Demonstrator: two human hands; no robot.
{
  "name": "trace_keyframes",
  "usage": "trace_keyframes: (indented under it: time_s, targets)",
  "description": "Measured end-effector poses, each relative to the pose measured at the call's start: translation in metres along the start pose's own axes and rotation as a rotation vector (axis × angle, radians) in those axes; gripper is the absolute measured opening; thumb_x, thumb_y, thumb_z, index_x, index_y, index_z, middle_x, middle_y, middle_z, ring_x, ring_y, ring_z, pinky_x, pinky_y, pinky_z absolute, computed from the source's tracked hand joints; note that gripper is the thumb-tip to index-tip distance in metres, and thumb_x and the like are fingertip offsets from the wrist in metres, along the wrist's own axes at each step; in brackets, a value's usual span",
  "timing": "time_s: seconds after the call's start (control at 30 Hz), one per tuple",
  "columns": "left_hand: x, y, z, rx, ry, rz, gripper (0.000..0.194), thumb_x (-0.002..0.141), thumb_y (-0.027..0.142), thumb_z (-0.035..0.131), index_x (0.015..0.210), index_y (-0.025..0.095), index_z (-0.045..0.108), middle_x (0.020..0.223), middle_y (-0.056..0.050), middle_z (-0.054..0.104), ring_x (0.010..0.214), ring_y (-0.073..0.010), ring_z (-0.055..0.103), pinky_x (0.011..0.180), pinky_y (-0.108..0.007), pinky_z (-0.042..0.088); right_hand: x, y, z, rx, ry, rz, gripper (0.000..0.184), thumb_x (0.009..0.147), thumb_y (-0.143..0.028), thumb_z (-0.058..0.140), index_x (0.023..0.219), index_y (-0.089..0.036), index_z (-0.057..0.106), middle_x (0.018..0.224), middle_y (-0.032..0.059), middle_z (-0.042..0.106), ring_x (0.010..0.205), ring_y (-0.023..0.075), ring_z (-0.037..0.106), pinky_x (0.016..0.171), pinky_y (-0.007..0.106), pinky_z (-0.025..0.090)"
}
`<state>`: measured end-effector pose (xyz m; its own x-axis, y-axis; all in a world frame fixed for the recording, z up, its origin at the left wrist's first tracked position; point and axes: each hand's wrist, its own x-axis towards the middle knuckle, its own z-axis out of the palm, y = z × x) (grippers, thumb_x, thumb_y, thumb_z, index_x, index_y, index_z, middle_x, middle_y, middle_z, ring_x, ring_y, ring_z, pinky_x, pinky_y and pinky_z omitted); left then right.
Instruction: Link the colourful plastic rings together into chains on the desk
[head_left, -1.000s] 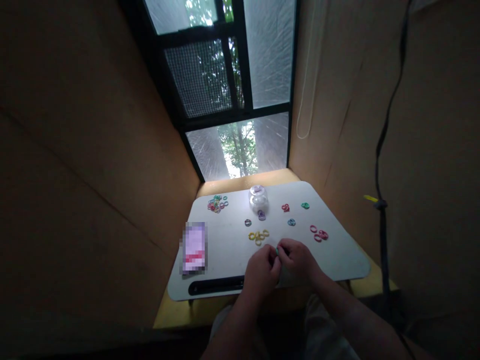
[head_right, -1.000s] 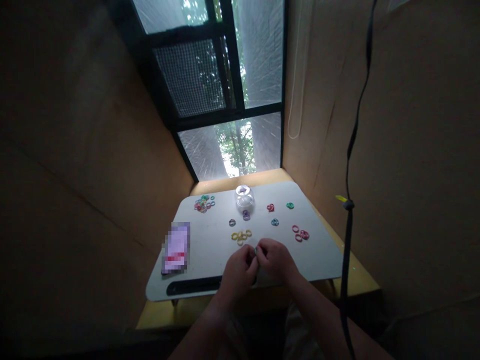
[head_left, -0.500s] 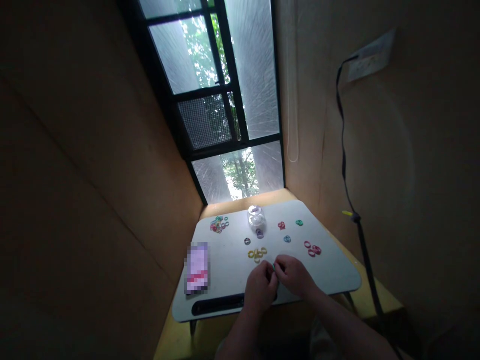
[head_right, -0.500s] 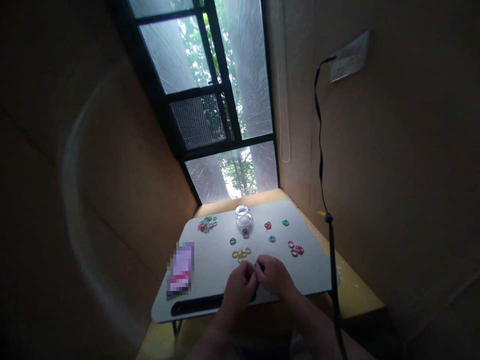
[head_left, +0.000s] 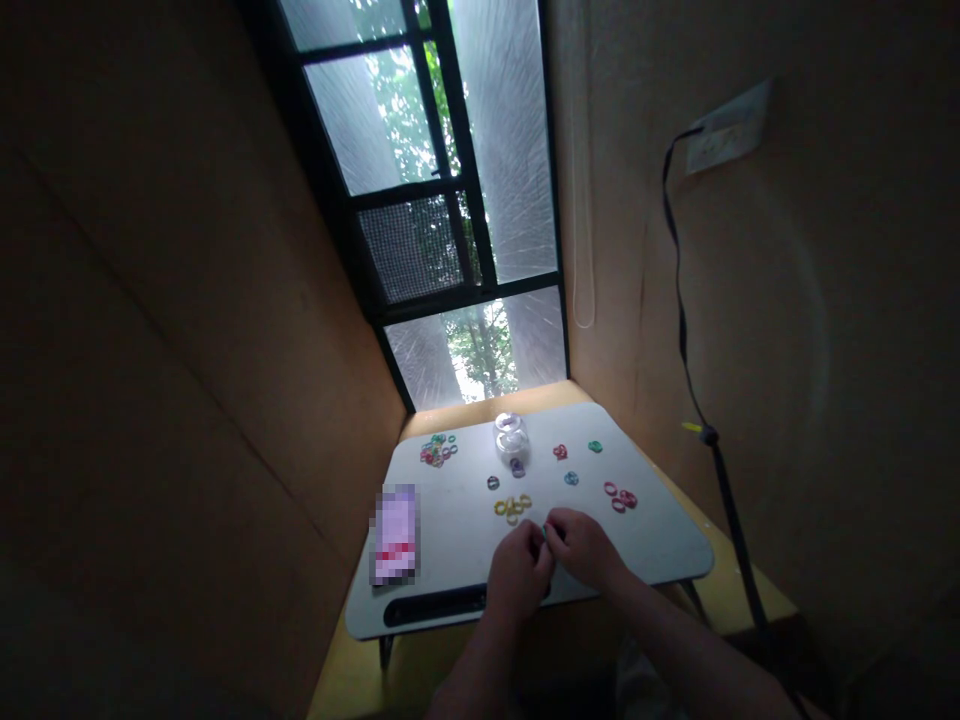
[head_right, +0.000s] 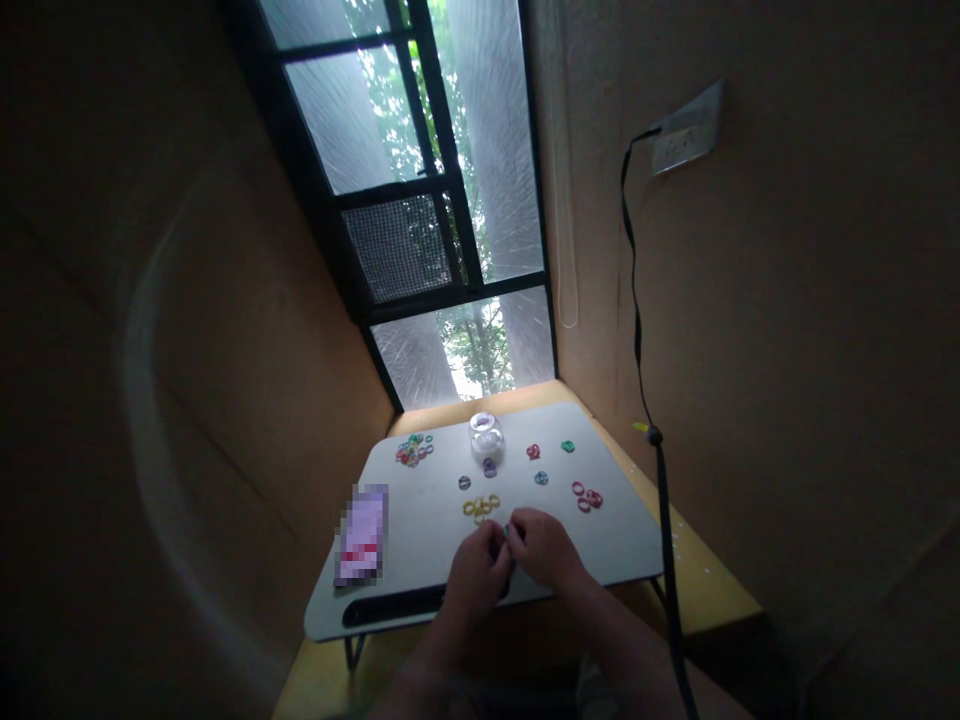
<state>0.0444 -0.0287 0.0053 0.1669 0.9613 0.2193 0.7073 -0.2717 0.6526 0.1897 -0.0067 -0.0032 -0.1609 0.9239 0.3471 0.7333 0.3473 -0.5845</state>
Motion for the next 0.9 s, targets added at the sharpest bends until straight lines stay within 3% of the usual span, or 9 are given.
trace_keyframes:
  time_s: [0.9]
  targets:
    - [-0.003,-0.0005,0.0002,-0.018,0.008,0.008,0.011,0.086,0.024,0.052,0.075,0.021,0.05,0.067,0.003,0.054,0.064,-0.0137,0.049,0.06,-0.025,0.031,-0.0025,-0.0027,-0.0019,-0.005,0.015,-0.001,0.024,0.086,-0.022,0.045,0.064,-0.019,0.053,0.064,-0.0008,0.056,0.061,0.0132,0.05,0.059,0.025,0.029]
